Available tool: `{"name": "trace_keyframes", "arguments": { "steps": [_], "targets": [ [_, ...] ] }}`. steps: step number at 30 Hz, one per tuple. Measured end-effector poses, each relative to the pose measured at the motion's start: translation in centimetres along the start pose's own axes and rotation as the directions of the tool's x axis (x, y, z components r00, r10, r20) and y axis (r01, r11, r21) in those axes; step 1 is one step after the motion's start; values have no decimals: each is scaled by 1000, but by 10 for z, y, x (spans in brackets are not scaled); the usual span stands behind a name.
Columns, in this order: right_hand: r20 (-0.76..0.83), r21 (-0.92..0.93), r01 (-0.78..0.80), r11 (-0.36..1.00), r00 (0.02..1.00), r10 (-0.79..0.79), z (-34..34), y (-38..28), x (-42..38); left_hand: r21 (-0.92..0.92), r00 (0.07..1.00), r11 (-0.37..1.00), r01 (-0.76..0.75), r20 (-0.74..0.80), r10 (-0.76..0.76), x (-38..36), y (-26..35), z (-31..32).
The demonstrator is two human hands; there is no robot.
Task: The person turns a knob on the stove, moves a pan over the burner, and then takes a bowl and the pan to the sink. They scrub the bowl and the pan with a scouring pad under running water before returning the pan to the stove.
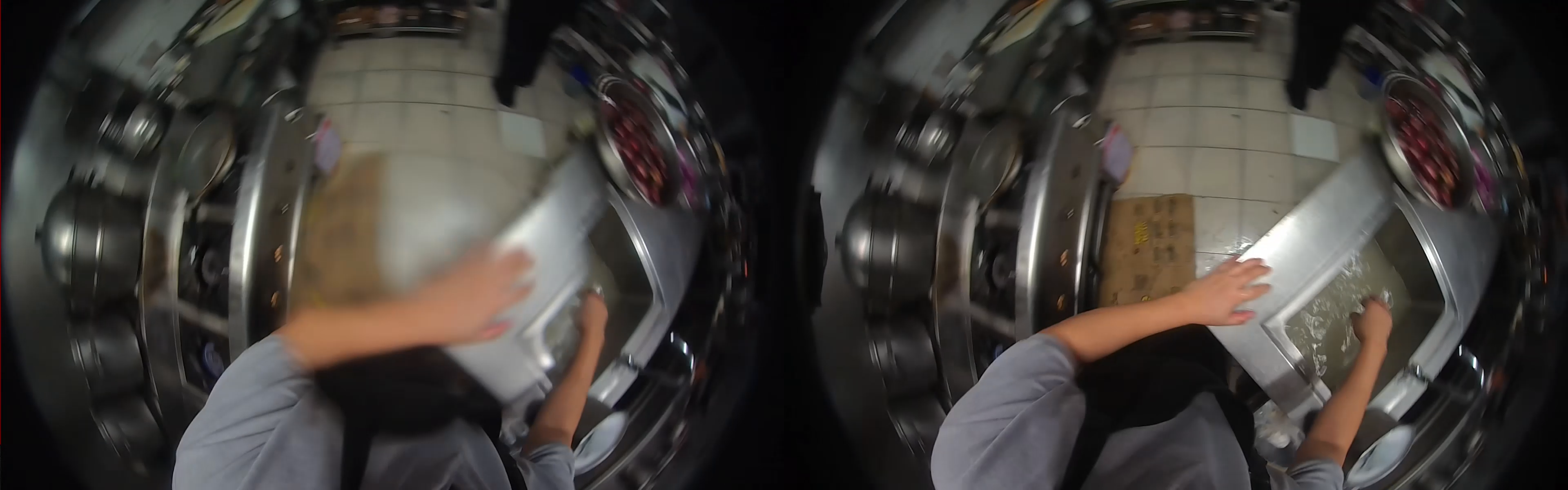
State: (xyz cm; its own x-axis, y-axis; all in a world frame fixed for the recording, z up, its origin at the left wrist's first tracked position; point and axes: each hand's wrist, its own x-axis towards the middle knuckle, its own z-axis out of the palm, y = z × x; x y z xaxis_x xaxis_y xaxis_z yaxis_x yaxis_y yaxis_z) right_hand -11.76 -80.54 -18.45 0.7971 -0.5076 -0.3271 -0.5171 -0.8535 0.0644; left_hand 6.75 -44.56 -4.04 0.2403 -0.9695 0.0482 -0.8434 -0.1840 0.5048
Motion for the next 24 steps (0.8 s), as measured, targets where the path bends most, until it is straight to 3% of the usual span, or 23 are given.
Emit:
{"name": "trace_keyframes", "arguments": {
  "steps": [1,2,4,5,7,8,9,10,11,12,13,15,16,19,20,22,24],
  "targets": [
    [-60,277,-26,961,997,44,-10,-6,1,-40,979,994,105,177,-97,1,7,-26],
    [-83,534,-47,844,991,107,-21,-14,2,-39,977,986,164,141,-157,-6,3,-21],
    [-166,521,65,851,986,27,-47,-31,-4,-130,969,990,58,-230,-87,-15,-8,11],
    [-244,527,125,841,970,8,-62,-44,-7,-143,912,990,-14,-407,-46,-21,-15,28],
    [-303,504,190,843,952,-33,-93,-90,-27,-96,701,980,-172,-711,53,-43,-25,40],
    [-353,494,215,842,935,-31,-101,-110,-38,-89,686,984,-155,-727,42,-62,-16,20],
    [-370,543,284,790,926,-78,-101,-123,-45,-253,871,967,7,-474,-130,-87,3,-17],
    [-373,527,297,797,923,-97,-103,-140,-57,-366,949,908,202,-156,-274,-114,22,-43],
    [-383,553,348,757,913,-140,-105,-161,-71,-434,919,876,211,-218,-329,-142,35,-50],
    [-393,576,401,712,900,-189,-106,-182,-86,-651,944,713,261,18,-329,-171,35,-64],
    [-409,562,452,693,880,-242,-105,-200,-100,-770,954,597,227,53,-295,-204,38,-62],
    [-357,517,479,710,874,-330,-106,-238,-133,-894,989,445,54,-15,-149,-273,38,-37],
    [-349,497,507,705,860,-372,-102,-253,-148,-954,991,290,-77,-105,-83,-311,46,-27],
    [-231,339,521,783,853,-468,-89,-285,-181,-868,921,308,-388,-372,114,-405,78,-24],
    [-185,275,525,806,851,-491,-83,-292,-190,-822,909,392,-414,-394,134,-433,95,-29],
    [-165,290,559,777,829,-535,-60,-293,-200,-778,852,347,-523,-488,191,-475,117,-19],
    [-123,225,574,787,818,-561,-61,-312,-229,-696,850,498,-518,-484,207,-505,134,-27]
  ]
}}
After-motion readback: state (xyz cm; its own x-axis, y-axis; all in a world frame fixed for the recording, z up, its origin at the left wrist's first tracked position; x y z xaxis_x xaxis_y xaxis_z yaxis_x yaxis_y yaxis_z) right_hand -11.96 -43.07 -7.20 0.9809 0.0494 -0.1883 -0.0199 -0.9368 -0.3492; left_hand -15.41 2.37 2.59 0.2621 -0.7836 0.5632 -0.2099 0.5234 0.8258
